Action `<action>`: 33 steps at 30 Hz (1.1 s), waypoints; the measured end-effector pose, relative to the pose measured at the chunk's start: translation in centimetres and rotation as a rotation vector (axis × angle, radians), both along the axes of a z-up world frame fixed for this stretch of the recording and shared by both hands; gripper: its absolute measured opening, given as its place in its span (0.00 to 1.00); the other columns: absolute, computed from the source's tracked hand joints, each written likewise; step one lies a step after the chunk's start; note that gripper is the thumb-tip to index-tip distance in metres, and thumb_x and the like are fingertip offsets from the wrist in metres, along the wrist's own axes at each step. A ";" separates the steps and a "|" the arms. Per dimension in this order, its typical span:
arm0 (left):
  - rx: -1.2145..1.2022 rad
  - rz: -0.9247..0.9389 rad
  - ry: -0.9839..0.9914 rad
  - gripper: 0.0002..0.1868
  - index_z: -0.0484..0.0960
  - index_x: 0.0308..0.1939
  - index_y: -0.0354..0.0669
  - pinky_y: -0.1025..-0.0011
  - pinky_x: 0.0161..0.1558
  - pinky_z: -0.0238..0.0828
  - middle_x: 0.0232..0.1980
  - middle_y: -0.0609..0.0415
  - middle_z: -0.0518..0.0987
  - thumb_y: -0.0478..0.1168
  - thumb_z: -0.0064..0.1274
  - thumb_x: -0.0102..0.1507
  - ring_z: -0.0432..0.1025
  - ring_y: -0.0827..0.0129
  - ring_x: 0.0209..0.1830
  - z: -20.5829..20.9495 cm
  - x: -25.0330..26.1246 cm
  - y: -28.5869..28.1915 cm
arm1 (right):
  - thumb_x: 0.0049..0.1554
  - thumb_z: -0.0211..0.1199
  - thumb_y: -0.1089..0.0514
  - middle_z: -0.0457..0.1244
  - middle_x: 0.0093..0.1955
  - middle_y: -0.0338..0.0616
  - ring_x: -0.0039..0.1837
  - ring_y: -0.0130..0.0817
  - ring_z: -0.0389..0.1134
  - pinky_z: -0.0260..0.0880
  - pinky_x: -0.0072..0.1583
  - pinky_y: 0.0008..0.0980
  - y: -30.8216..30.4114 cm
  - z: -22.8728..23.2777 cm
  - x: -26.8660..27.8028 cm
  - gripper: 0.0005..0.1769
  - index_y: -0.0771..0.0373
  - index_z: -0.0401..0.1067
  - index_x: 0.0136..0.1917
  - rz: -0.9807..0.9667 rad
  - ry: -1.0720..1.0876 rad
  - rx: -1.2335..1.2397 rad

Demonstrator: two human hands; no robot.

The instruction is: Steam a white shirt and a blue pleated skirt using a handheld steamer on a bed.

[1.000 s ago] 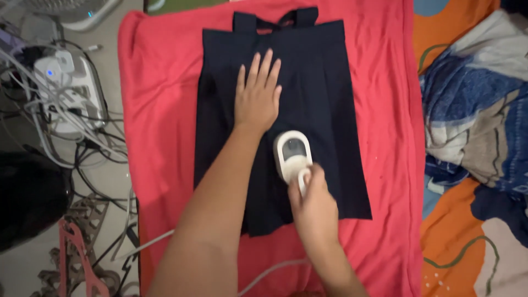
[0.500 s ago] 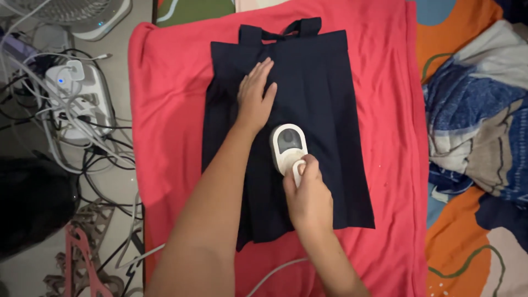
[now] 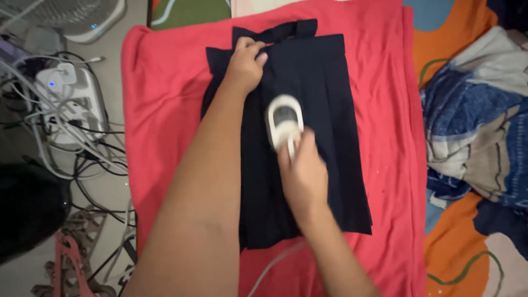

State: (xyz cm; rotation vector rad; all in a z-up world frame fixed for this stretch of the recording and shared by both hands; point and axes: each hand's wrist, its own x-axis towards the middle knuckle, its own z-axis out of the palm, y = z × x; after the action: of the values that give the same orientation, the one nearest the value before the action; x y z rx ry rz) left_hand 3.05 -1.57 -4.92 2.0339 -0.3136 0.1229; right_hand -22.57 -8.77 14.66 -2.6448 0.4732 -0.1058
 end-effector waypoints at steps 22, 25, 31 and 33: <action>0.150 0.015 0.217 0.37 0.75 0.67 0.49 0.54 0.65 0.65 0.71 0.44 0.64 0.65 0.58 0.61 0.66 0.42 0.66 2.6 -1.1 -1.6 | 0.62 0.59 0.49 0.68 0.55 0.64 0.51 0.67 0.70 0.70 0.50 0.58 -3.9 0.3 4.6 0.27 0.63 0.57 0.69 -0.143 0.055 -0.034; 0.255 0.048 0.206 0.48 0.71 0.68 0.46 0.52 0.64 0.64 0.71 0.44 0.61 0.70 0.64 0.54 0.65 0.41 0.65 1.7 -1.6 -1.7 | 0.60 0.59 0.51 0.67 0.55 0.65 0.50 0.68 0.70 0.70 0.50 0.59 -3.9 0.5 4.0 0.28 0.64 0.57 0.68 -0.158 0.098 -0.015; 0.317 0.020 0.352 0.52 0.68 0.71 0.51 0.52 0.61 0.67 0.73 0.52 0.60 0.66 0.68 0.48 0.63 0.43 0.65 6.1 -3.3 -1.3 | 0.64 0.57 0.52 0.68 0.55 0.63 0.52 0.68 0.70 0.70 0.50 0.59 -5.9 -0.9 8.0 0.23 0.65 0.58 0.66 -0.102 0.006 -0.028; 0.294 0.017 0.380 0.51 0.67 0.72 0.53 0.50 0.59 0.69 0.74 0.55 0.60 0.64 0.68 0.49 0.63 0.46 0.67 6.1 -3.4 -1.7 | 0.65 0.57 0.51 0.68 0.56 0.63 0.53 0.67 0.70 0.70 0.51 0.58 -5.9 0.1 6.0 0.22 0.65 0.59 0.66 -0.080 -0.002 -0.046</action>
State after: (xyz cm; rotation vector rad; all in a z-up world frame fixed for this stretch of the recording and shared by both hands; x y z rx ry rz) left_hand -0.37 -3.25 1.14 2.2950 -0.0763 -0.3138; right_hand -16.55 -14.67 14.78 -2.6710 0.5833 -0.1455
